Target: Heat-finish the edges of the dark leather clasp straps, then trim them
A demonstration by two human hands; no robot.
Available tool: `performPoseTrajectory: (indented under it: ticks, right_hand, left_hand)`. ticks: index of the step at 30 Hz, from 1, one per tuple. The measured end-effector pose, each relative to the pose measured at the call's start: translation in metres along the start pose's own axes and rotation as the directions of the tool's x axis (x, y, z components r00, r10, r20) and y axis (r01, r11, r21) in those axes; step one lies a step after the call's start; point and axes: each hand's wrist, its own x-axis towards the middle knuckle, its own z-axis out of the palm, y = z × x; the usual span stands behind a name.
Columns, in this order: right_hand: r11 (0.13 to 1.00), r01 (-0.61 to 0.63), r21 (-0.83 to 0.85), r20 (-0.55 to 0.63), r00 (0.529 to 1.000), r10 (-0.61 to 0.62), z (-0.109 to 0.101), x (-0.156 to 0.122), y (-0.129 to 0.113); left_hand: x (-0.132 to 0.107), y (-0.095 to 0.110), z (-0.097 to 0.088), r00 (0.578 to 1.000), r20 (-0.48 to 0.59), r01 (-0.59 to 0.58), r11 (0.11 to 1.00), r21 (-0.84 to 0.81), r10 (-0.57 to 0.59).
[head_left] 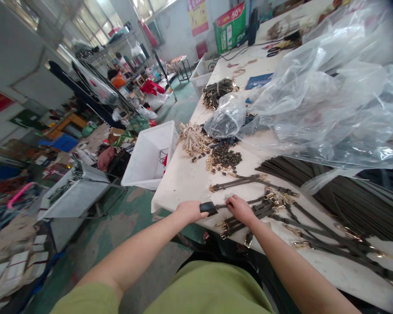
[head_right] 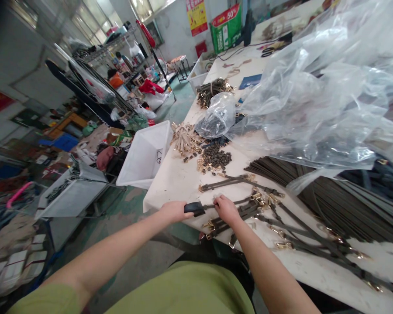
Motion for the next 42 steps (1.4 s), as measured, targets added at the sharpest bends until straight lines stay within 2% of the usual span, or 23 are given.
performPoseTrajectory:
  ticks: [6,12,17,20,23,25,29,33,36,42]
  right_hand:
    - [1.000,0.011,-0.019,0.002,1.000,-0.011,0.004,0.002,0.001]
    - [0.999,0.005,-0.046,0.008,1.000,-0.005,0.005,0.004,0.000]
    - [0.995,-0.012,-0.100,0.031,0.999,0.016,0.005,0.003,-0.004]
    - [0.979,0.063,-0.193,0.064,0.997,-0.052,0.002,0.005,-0.013]
    - [0.929,0.207,-0.306,0.156,0.974,-0.166,-0.003,0.011,-0.026]
    - [0.897,0.250,-0.365,0.215,0.960,-0.180,-0.003,0.015,-0.034]
    - [0.888,0.189,-0.419,0.204,0.973,-0.110,0.004,0.016,-0.038]
    - [0.936,0.111,-0.335,0.127,0.989,-0.072,0.017,0.005,-0.036]
    - [0.953,0.114,-0.282,0.098,0.991,-0.090,0.020,-0.003,-0.038]
    - [0.917,0.208,-0.339,0.167,0.973,-0.158,0.023,-0.004,-0.055]
  left_hand:
    - [0.003,-0.007,0.013,0.998,-0.064,-0.017,1.000,-0.019,0.016]
    - [0.007,-0.018,0.013,0.998,-0.064,-0.017,0.995,-0.094,0.010]
    - [-0.017,-0.050,0.026,0.987,-0.114,0.082,0.971,-0.226,-0.110]
    - [-0.036,-0.062,0.042,0.989,-0.106,0.078,0.965,-0.249,-0.107]
    - [-0.049,-0.061,0.056,0.992,-0.100,0.052,0.966,-0.253,-0.080]
    - [-0.055,-0.059,0.063,0.993,-0.091,0.045,0.962,-0.268,-0.071]
    - [-0.063,-0.062,0.070,0.993,-0.079,0.057,0.945,-0.322,-0.087]
    - [-0.070,-0.067,0.075,0.991,-0.098,0.051,0.937,-0.346,-0.090]
    - [-0.072,-0.068,0.080,0.994,-0.079,0.041,0.933,-0.357,-0.073]
    - [-0.072,-0.071,0.087,0.993,-0.091,0.032,0.927,-0.373,-0.071]
